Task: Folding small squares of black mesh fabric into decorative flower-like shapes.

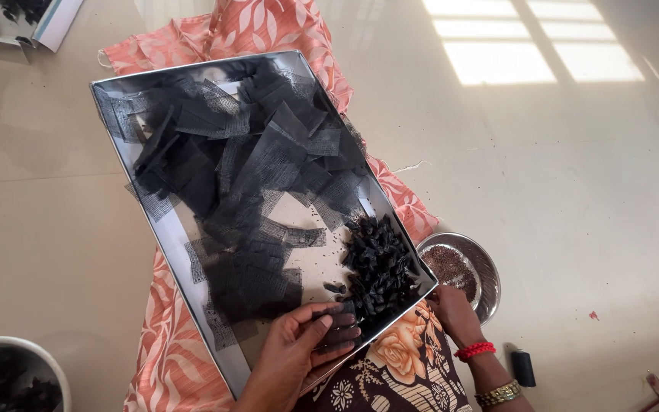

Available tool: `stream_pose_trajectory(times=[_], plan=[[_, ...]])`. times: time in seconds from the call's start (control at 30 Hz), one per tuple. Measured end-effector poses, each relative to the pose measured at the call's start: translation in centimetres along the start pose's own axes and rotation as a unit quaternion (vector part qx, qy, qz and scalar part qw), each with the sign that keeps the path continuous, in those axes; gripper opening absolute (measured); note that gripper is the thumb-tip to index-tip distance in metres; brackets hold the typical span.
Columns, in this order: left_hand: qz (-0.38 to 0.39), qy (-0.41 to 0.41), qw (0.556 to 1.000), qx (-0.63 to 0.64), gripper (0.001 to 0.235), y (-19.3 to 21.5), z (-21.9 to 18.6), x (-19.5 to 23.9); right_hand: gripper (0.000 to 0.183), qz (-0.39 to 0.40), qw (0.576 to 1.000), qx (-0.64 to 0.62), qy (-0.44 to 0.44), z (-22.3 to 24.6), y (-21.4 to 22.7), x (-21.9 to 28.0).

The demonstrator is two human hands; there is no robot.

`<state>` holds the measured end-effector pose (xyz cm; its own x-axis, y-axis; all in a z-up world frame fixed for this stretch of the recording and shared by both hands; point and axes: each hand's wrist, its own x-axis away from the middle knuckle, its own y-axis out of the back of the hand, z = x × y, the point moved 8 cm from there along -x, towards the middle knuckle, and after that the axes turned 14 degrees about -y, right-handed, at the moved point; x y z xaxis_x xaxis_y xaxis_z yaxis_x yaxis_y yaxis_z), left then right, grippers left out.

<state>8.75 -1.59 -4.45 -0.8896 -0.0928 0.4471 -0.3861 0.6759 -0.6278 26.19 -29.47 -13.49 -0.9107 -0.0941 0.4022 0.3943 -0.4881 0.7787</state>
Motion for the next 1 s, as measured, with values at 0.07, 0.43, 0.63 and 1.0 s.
stream_pose_trajectory(times=[0.07,0.43,0.63,1.0], plan=[[-0.001,0.002,1.000,-0.008,0.034,-0.3,-0.3,0.2,0.025,-0.013,0.999,0.005,0.029,-0.8,-0.6,-0.4],[-0.009,0.000,1.000,0.005,0.032,-0.8,-0.8,0.6,0.022,0.008,0.994,0.087,-0.059,-2.7,-0.4,-1.2],[0.017,-0.004,1.000,0.002,0.034,-1.3,-1.1,1.0,0.021,0.015,0.982,0.161,-0.094,-4.0,-1.2,-1.4],[-0.006,-0.041,0.999,-0.031,0.035,-1.8,-3.2,1.6,0.014,0.010,0.992,0.121,-0.030,-4.5,-2.2,-2.4]])
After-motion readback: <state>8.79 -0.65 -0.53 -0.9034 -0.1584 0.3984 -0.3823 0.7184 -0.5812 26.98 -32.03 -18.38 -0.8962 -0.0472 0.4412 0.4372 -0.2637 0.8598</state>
